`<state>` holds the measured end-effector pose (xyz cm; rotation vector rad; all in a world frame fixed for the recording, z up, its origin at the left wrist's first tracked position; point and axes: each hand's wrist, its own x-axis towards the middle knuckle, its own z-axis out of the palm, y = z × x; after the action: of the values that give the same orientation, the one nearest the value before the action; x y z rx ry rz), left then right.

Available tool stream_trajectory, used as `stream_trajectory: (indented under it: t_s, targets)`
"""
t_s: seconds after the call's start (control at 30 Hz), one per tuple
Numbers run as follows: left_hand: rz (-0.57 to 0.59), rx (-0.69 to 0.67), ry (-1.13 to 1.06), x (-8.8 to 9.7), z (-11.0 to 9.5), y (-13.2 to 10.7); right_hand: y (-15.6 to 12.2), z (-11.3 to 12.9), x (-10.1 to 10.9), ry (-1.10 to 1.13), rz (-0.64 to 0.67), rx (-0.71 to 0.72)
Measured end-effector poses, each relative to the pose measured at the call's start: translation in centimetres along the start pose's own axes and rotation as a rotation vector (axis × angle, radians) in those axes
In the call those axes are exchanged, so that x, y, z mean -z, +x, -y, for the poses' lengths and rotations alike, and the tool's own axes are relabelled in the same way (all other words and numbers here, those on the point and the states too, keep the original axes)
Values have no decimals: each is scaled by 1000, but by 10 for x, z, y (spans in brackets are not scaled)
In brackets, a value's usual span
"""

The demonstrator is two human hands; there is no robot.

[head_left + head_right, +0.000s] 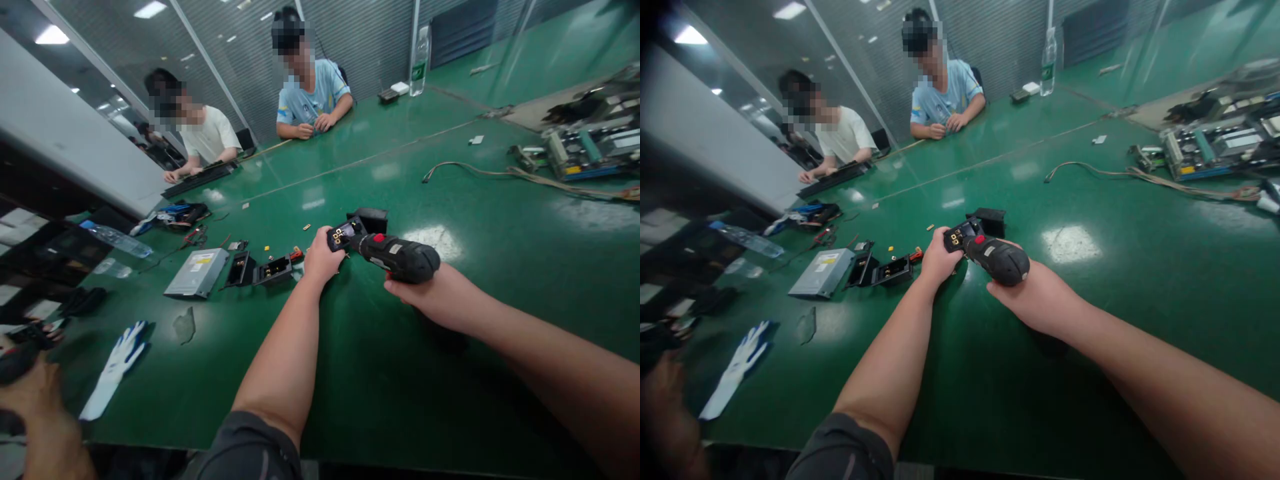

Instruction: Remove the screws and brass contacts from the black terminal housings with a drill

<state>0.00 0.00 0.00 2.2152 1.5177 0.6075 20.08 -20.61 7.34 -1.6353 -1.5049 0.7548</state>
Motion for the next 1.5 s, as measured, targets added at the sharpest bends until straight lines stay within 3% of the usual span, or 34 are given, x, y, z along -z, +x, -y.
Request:
stream_trajectory:
  t_s: [1.5]
  targets:
    - [20,12,-6,0,-1,1,0,-1,0,18,-6,15]
